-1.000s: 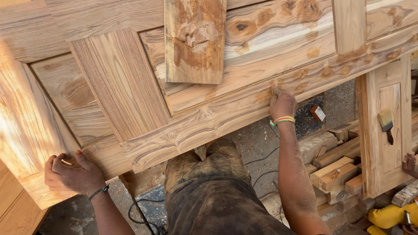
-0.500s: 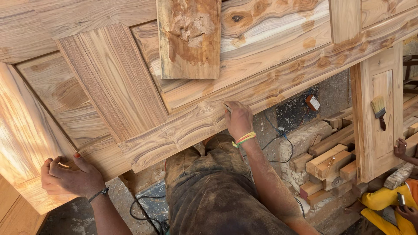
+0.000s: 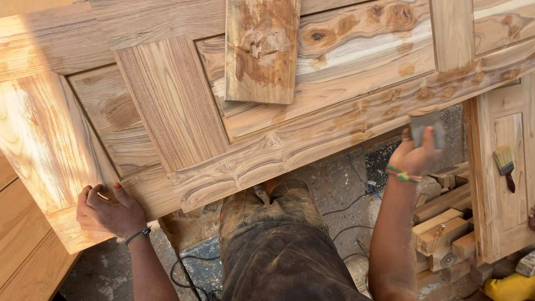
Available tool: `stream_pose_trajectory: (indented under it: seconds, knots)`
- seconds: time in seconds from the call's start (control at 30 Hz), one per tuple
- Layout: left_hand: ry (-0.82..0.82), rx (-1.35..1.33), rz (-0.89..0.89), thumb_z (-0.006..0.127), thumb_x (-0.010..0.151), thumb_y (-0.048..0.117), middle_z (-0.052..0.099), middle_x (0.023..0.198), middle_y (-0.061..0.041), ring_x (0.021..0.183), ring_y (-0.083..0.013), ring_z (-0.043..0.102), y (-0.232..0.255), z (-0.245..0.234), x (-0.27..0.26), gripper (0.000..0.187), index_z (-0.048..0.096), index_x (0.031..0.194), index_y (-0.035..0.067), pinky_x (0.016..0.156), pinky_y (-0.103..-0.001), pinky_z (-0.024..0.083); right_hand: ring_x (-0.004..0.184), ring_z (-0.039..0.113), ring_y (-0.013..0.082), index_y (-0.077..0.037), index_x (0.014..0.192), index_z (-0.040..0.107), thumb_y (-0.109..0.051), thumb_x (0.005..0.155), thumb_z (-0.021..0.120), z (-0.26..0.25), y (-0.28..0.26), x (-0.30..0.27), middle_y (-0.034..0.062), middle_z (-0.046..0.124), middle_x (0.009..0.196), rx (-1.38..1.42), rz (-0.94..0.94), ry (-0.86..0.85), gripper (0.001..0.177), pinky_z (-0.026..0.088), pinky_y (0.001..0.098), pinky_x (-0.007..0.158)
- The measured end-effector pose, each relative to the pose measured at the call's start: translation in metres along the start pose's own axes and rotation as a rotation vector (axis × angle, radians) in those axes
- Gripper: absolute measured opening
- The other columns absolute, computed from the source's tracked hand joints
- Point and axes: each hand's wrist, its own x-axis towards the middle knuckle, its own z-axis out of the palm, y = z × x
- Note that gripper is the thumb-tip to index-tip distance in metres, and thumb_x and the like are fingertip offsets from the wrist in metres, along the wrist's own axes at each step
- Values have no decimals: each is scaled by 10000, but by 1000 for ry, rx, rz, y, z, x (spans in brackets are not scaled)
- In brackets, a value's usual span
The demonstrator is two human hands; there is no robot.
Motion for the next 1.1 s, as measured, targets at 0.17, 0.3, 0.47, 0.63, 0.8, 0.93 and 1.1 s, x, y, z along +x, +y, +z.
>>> stream_pose_trajectory:
  seconds: [0.17,0.3,0.47,0.63,0.8,0.93,1.1]
  knots:
    - [2,-25,-18,660,1121,314,523,1448,-125,1359,-329,447,-4,8,-5,354,542,1295,29,1160,-523,344,1098,674,286,-62,1299,656,-142,1044,717,12,-98,56,135,739,1178,94,54,-657,274,551,450,948]
    - [-43,-52,-53,662,1084,321,505,1477,-146,1364,-345,443,-10,13,-2,372,544,1281,28,1102,-511,371,1176,682,295,-31,1286,754,-84,1176,666,25,-83,6,142,768,1266,-1238,-1085,-887,151,561,412,977]
    - [-31,13,-44,706,1049,273,499,1463,-120,1388,-329,448,-3,7,-5,352,545,1282,64,1128,-512,362,1081,668,322,-39,1263,735,12,1005,672,31,4,-36,122,744,1207,-1232,-848,-997,270,538,431,944]
    - [-38,38,-14,758,1037,213,490,1474,-112,1398,-322,431,1,3,-3,390,523,1304,52,1129,-515,383,1066,666,333,-72,1256,736,54,906,687,19,29,-58,102,733,1215,-1243,-804,-1090,375,532,431,938]
    - [-81,-142,-72,712,1118,159,434,1531,-164,1360,-320,508,-11,19,-11,343,483,1332,19,1126,-423,522,1068,655,317,-92,1242,746,79,818,694,32,43,-62,69,743,1221,-1324,-854,-1124,459,541,416,957]
    - [-118,-124,-97,655,1062,190,461,1474,-196,1347,-347,577,-22,28,-10,426,476,1386,-20,1064,-443,535,1042,660,295,-141,1183,769,78,760,689,29,32,-67,39,753,1199,-1363,-796,-1152,483,551,396,935]
    - [-135,-168,-156,715,1109,225,471,1428,-214,1264,-370,547,8,5,1,393,504,1339,-14,1025,-461,511,1056,661,288,-132,1157,779,94,778,672,30,28,-36,35,760,1176,-1421,-833,-1173,454,554,393,936]
